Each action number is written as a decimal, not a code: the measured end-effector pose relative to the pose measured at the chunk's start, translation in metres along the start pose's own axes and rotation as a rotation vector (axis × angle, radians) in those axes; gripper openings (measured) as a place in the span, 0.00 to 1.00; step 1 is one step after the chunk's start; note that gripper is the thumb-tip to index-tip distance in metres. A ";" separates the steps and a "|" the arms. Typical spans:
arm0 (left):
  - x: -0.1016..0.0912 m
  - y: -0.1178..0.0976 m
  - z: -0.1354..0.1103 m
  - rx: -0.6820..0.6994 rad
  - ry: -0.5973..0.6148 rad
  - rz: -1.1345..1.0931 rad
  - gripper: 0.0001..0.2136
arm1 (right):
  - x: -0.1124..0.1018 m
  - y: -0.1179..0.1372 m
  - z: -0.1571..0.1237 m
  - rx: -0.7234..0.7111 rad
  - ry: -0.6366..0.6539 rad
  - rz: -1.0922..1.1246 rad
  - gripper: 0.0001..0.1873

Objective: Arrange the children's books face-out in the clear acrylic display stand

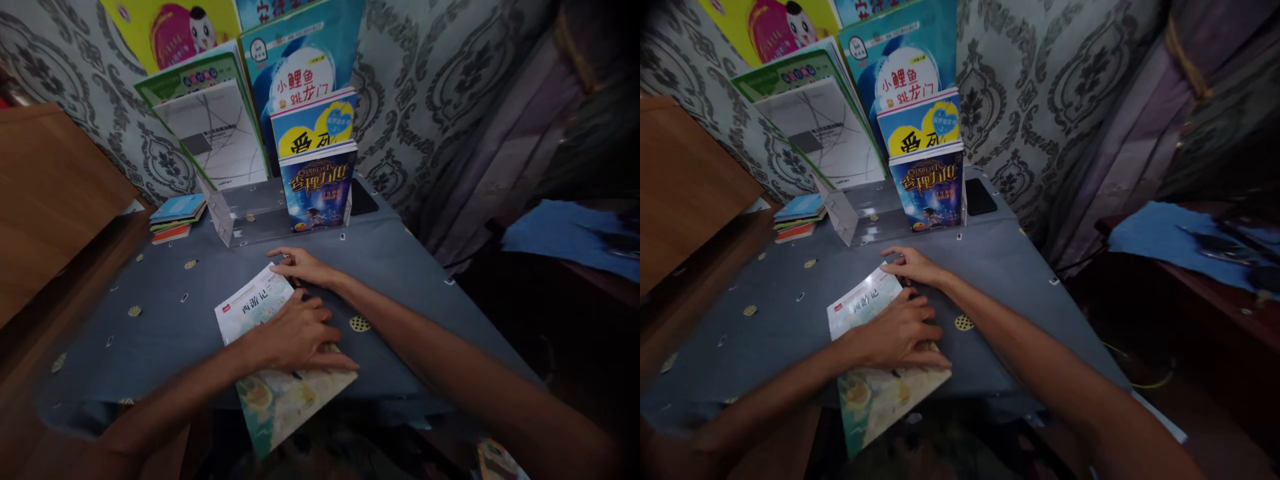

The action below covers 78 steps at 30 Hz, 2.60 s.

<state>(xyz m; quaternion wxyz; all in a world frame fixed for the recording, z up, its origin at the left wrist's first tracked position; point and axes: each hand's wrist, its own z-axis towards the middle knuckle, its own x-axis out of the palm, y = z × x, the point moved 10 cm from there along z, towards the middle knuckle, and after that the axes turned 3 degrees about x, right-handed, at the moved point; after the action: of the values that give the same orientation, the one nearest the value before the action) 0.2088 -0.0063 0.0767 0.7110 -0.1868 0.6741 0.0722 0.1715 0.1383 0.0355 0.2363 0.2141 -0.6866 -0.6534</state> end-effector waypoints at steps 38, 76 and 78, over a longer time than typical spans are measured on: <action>-0.014 0.153 -0.086 -0.682 -0.246 0.160 0.20 | -0.059 0.011 -0.007 -0.103 -0.599 -0.815 0.17; 0.000 0.157 -0.045 -0.457 -0.270 0.030 0.21 | -0.002 0.026 -0.069 -0.321 -0.434 -0.898 0.13; 0.001 0.158 -0.045 -0.462 -0.267 0.029 0.21 | 0.008 0.028 -0.078 -0.353 -0.411 -0.910 0.13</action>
<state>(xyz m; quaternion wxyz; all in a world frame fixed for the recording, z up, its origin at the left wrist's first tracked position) 0.1111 0.1226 0.0482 0.7310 -0.3235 0.5426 0.2582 0.2125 0.0729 0.0661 -0.1783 0.3148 -0.4358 -0.8241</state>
